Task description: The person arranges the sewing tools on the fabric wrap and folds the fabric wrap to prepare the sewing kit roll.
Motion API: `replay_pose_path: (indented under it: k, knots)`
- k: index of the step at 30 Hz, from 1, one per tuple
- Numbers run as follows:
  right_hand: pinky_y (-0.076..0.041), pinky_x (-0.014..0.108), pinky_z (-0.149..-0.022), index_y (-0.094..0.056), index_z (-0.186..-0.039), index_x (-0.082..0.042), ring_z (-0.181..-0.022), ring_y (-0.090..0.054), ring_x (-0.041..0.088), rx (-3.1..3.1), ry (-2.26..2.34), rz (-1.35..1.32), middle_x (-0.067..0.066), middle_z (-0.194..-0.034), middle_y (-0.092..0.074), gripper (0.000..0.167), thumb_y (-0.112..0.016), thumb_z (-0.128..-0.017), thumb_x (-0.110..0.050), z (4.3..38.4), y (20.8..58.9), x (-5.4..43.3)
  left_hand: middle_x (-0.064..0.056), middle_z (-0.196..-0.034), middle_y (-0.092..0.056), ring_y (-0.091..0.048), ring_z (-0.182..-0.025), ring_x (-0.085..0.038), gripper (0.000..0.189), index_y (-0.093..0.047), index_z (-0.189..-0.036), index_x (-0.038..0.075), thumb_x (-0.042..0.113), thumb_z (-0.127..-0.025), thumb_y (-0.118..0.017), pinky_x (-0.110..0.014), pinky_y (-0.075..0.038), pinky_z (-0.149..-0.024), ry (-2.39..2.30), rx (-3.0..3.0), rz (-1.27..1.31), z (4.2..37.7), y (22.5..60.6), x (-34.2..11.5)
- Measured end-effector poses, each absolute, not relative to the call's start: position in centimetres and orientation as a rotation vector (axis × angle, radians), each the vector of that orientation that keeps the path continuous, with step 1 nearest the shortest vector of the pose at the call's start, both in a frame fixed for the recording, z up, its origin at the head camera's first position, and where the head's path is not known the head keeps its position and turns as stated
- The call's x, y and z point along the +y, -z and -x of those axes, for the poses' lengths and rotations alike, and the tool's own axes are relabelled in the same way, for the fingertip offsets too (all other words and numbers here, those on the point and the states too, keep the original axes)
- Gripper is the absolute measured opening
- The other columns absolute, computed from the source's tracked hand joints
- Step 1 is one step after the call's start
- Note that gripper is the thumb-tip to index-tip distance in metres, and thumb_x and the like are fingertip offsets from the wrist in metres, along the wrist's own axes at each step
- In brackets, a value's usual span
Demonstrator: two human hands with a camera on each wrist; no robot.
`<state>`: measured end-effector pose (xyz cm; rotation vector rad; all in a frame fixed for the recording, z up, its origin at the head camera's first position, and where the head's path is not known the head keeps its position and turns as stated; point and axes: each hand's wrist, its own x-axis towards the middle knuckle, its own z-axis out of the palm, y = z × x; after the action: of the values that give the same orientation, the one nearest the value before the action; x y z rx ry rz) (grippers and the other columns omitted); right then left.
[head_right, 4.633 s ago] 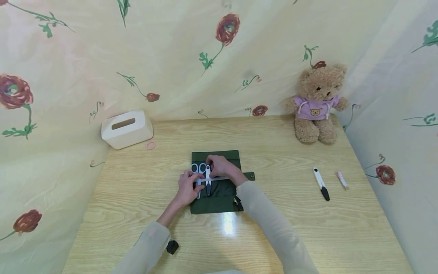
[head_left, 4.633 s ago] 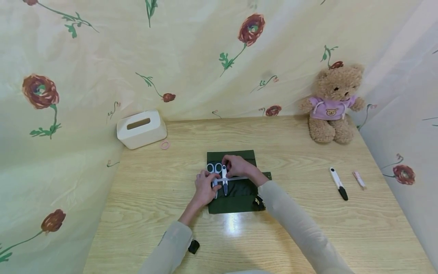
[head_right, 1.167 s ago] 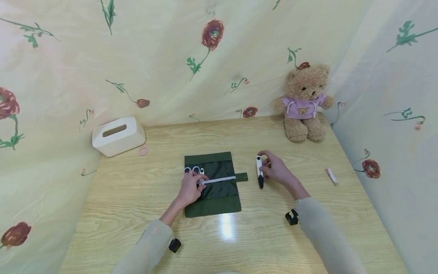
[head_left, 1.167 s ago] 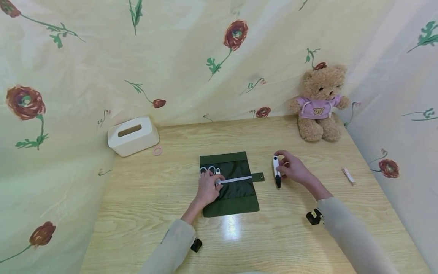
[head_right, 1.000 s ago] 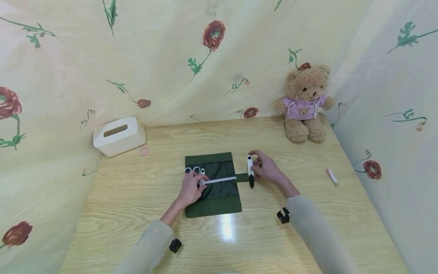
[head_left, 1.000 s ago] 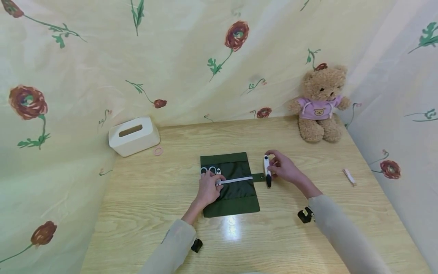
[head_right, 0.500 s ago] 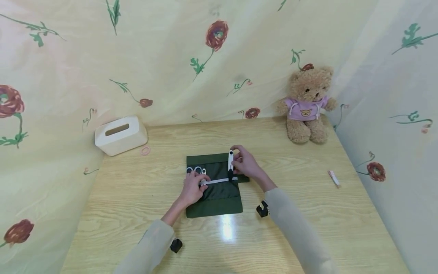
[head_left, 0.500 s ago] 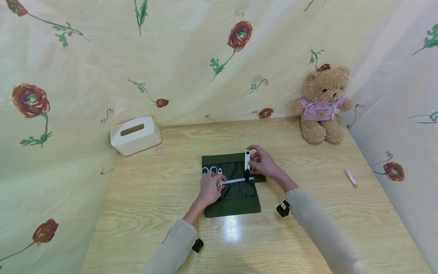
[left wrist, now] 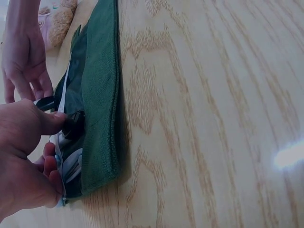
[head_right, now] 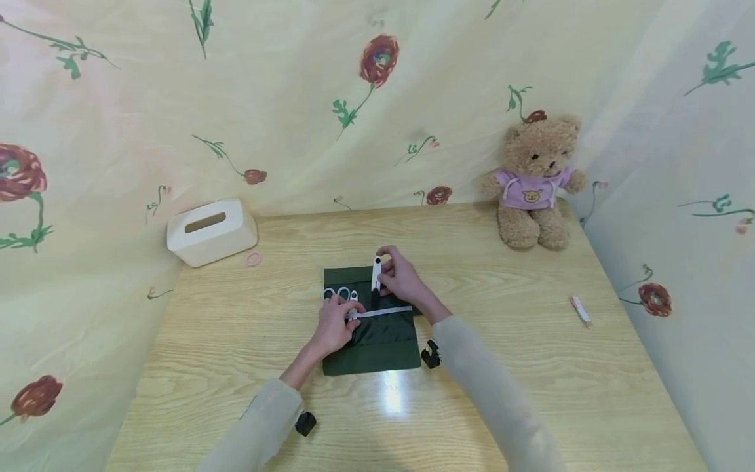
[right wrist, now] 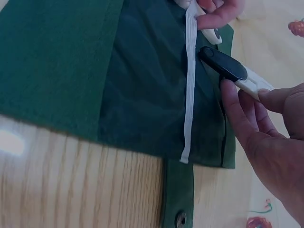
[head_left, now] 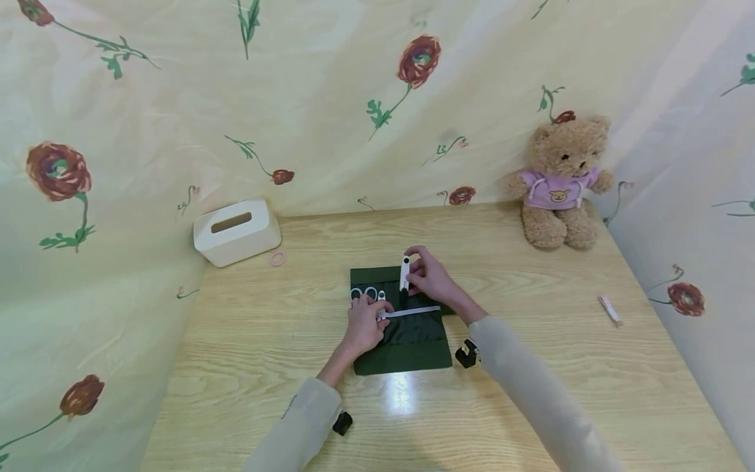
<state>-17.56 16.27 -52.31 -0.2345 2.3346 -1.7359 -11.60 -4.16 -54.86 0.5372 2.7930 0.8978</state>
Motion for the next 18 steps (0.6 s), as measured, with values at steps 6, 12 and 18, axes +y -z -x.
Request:
replay_pose_path:
  k: [6, 12, 18]
  knots:
    - [-0.058, 0.045, -0.063, -0.037, -0.138, 0.003, -0.077, -0.062, 0.032, 2.312, 1.718, 0.304, 0.022, -0.098, -0.052, 0.048, -0.054, -0.095, 0.013, 17.64, 52.67, 15.65, -0.011, -0.104, -0.048, -0.041, -0.096, -0.029, 0.018, -0.07, -0.104, 0.017, 0.008, -0.09, -0.073, -0.044, -0.035, -0.079, -0.905, 2.8, -0.54, 11.71, 54.91, -4.09]
    - [-0.058, 0.044, -0.062, -0.037, -0.138, 0.003, -0.075, -0.062, 0.034, 2.3, 1.659, 0.32, 0.022, -0.097, -0.053, 0.047, -0.055, -0.095, 0.012, 17.56, 52.89, 15.34, -0.011, -0.105, -0.048, -0.041, -0.097, -0.029, 0.017, -0.07, -0.105, 0.017, 0.009, -0.09, -0.073, -0.043, -0.035, -0.079, -0.909, 2.79, -0.54, 11.67, 54.82, -4.06]
    - [-0.058, 0.041, -0.061, -0.039, -0.135, 0.002, -0.074, -0.063, 0.033, 2.313, 1.598, 0.353, 0.02, -0.095, -0.054, 0.046, -0.056, -0.094, 0.012, 17.54, 53.13, 15.23, -0.011, -0.105, -0.048, -0.041, -0.097, -0.03, 0.017, -0.07, -0.105, 0.017, 0.008, -0.09, -0.073, -0.043, -0.035, -0.08, -0.908, 2.789, -0.535, 11.61, 54.7, -4.12]
